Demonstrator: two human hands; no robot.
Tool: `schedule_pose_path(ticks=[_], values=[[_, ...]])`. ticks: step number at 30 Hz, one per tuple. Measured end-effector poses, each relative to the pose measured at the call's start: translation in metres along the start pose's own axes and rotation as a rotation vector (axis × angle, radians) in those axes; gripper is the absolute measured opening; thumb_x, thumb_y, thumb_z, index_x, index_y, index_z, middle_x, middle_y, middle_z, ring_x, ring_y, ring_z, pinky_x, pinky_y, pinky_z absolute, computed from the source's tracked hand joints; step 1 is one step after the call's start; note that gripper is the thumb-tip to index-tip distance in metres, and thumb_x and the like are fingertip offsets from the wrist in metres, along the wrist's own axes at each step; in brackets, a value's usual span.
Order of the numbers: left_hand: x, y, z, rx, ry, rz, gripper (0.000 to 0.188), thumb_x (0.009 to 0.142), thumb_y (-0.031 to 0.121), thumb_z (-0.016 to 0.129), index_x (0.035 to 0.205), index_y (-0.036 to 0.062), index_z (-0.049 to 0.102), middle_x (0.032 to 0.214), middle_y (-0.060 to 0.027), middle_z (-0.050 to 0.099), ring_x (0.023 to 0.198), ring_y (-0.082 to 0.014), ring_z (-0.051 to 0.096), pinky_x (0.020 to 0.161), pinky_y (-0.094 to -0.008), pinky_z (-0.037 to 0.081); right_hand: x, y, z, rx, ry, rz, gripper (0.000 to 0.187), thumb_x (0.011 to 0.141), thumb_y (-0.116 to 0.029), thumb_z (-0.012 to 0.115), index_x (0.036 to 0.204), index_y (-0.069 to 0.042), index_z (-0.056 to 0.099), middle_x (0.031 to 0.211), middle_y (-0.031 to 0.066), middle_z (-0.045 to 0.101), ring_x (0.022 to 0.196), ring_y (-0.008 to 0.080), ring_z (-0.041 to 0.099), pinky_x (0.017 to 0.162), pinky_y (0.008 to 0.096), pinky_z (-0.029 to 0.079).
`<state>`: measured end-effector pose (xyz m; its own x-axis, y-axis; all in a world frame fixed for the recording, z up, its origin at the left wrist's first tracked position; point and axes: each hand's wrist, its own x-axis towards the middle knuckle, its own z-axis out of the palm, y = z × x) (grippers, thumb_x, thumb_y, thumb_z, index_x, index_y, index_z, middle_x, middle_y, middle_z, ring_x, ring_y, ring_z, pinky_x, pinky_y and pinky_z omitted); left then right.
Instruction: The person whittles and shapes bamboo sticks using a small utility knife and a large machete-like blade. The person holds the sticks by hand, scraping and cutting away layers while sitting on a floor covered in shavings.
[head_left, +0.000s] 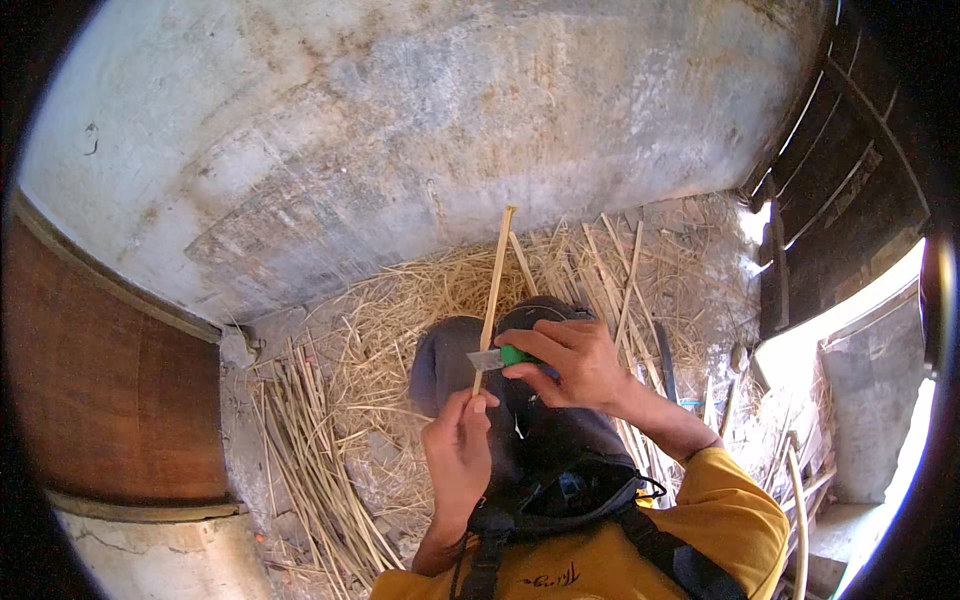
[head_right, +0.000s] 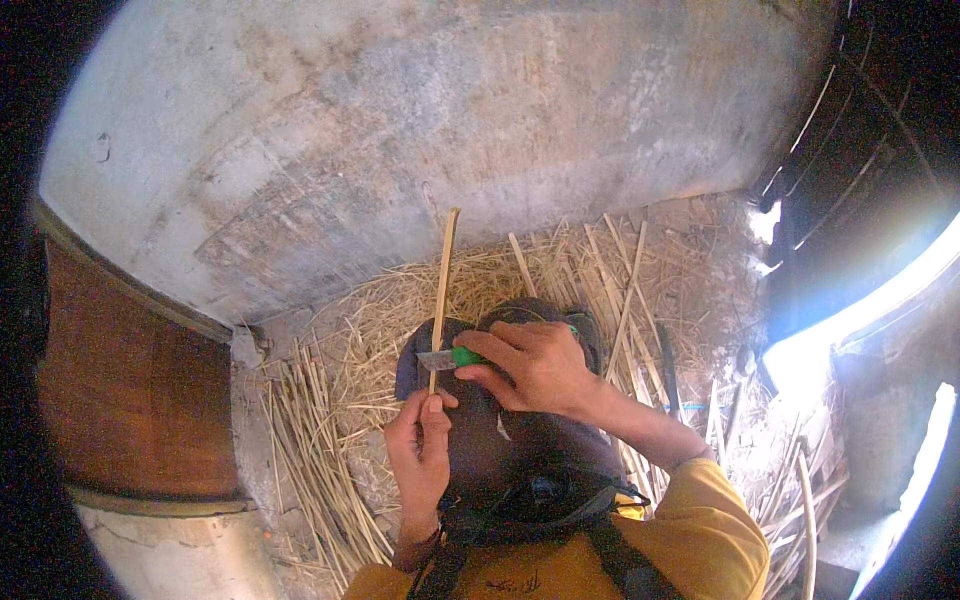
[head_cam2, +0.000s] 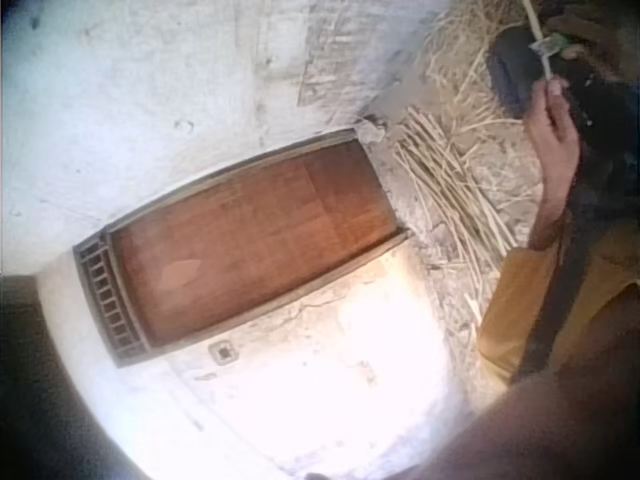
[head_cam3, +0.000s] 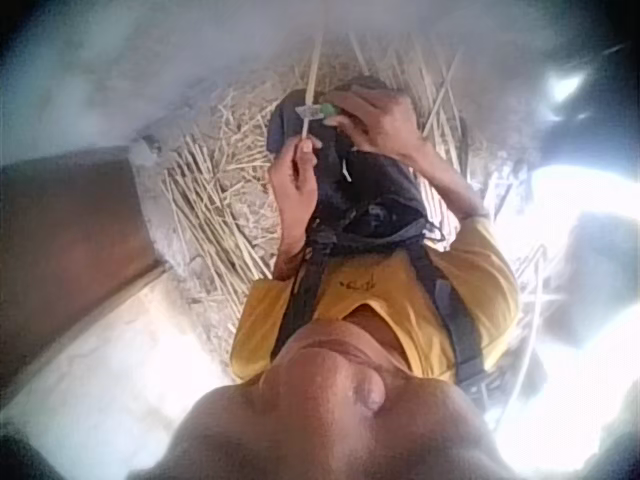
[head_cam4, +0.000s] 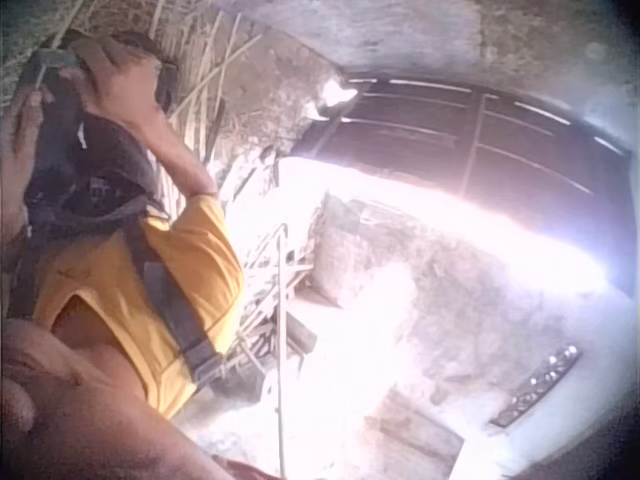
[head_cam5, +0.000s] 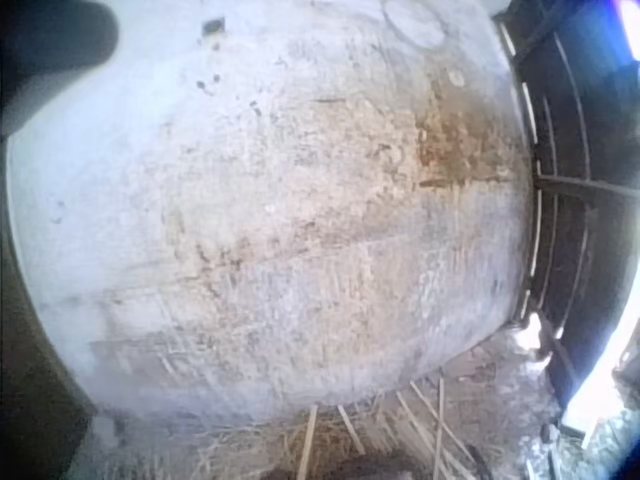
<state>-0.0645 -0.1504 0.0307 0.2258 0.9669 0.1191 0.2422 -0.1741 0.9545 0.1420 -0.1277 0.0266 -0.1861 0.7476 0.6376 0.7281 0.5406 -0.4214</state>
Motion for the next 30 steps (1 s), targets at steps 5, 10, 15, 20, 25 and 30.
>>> schedule_pose_path(ticks=[5, 10, 15, 20, 25, 30], values=[[-0.003, -0.005, 0.007, 0.098, 0.046, 0.070, 0.021, 0.106, 0.016, 0.053, 0.097, 0.0009, 0.064, 0.067, -0.0018, 0.052, 0.062, -0.0082, 0.049, 0.057, -0.0263, 0.039, -0.002, 0.019, 0.001, -0.084, 0.132, 0.112, 0.029, 0.087, -0.026, 0.076, 0.110, -0.009, 0.071, 0.077, 0.0083, 0.066, 0.061, 0.0308, 0.065, 0.055, 0.0411, 0.050], [-0.025, -0.009, -0.003, 0.121, -0.048, 0.023, 0.018, 0.104, 0.015, 0.057, 0.098, 0.0015, 0.066, 0.067, -0.0048, 0.057, 0.061, -0.0089, 0.054, 0.056, -0.0274, 0.042, 0.021, 0.087, -0.036, -0.073, 0.348, 0.487, 0.028, 0.099, -0.028, 0.063, 0.108, -0.004, 0.072, 0.081, 0.0129, 0.069, 0.066, 0.0272, 0.065, 0.063, 0.0386, 0.050], [-0.006, -0.024, -0.006, 0.019, 0.047, -0.069, 0.015, 0.102, 0.014, 0.063, 0.104, 0.0007, 0.070, 0.067, 0.0026, 0.058, 0.060, -0.0024, 0.046, 0.053, -0.0219, 0.035, 0.008, 0.053, -0.035, 0.192, 0.232, 0.460, 0.027, 0.100, -0.027, 0.064, 0.112, -0.003, 0.069, 0.085, 0.0158, 0.071, 0.073, 0.0280, 0.070, 0.067, 0.0370, 0.052], [0.001, -0.005, -0.005, -0.037, 0.020, -0.083, 0.015, 0.102, 0.014, 0.064, 0.104, -0.0001, 0.070, 0.073, 0.0035, 0.061, 0.064, -0.0018, 0.045, 0.056, -0.0203, 0.034, -0.001, 0.012, -0.011, 0.127, 0.046, 0.011, 0.034, 0.086, -0.031, 0.078, 0.109, -0.007, 0.069, 0.080, 0.0098, 0.066, 0.067, 0.0336, 0.068, 0.061, 0.0409, 0.054], [0.001, 0.000, 0.002, -0.051, -0.016, -0.070, 0.016, 0.102, 0.015, 0.064, 0.103, -0.0003, 0.069, 0.075, 0.0031, 0.061, 0.066, -0.0020, 0.046, 0.057, -0.0203, 0.035, -0.004, 0.006, -0.003, 0.057, -0.005, -0.022, 0.035, 0.084, -0.035, 0.079, 0.106, -0.009, 0.069, 0.079, 0.0074, 0.066, 0.064, 0.0293, 0.067, 0.056, 0.0393, 0.053], [0.000, -0.001, 0.001, -0.025, -0.016, -0.017, 0.015, 0.103, 0.013, 0.062, 0.102, -0.0006, 0.068, 0.076, 0.0025, 0.062, 0.066, -0.0021, 0.046, 0.057, -0.0208, 0.036, -0.004, 0.006, 0.001, 0.010, 0.009, -0.010, 0.034, 0.084, -0.034, 0.080, 0.106, -0.010, 0.069, 0.078, 0.0065, 0.065, 0.063, 0.0283, 0.067, 0.055, 0.0387, 0.053]])
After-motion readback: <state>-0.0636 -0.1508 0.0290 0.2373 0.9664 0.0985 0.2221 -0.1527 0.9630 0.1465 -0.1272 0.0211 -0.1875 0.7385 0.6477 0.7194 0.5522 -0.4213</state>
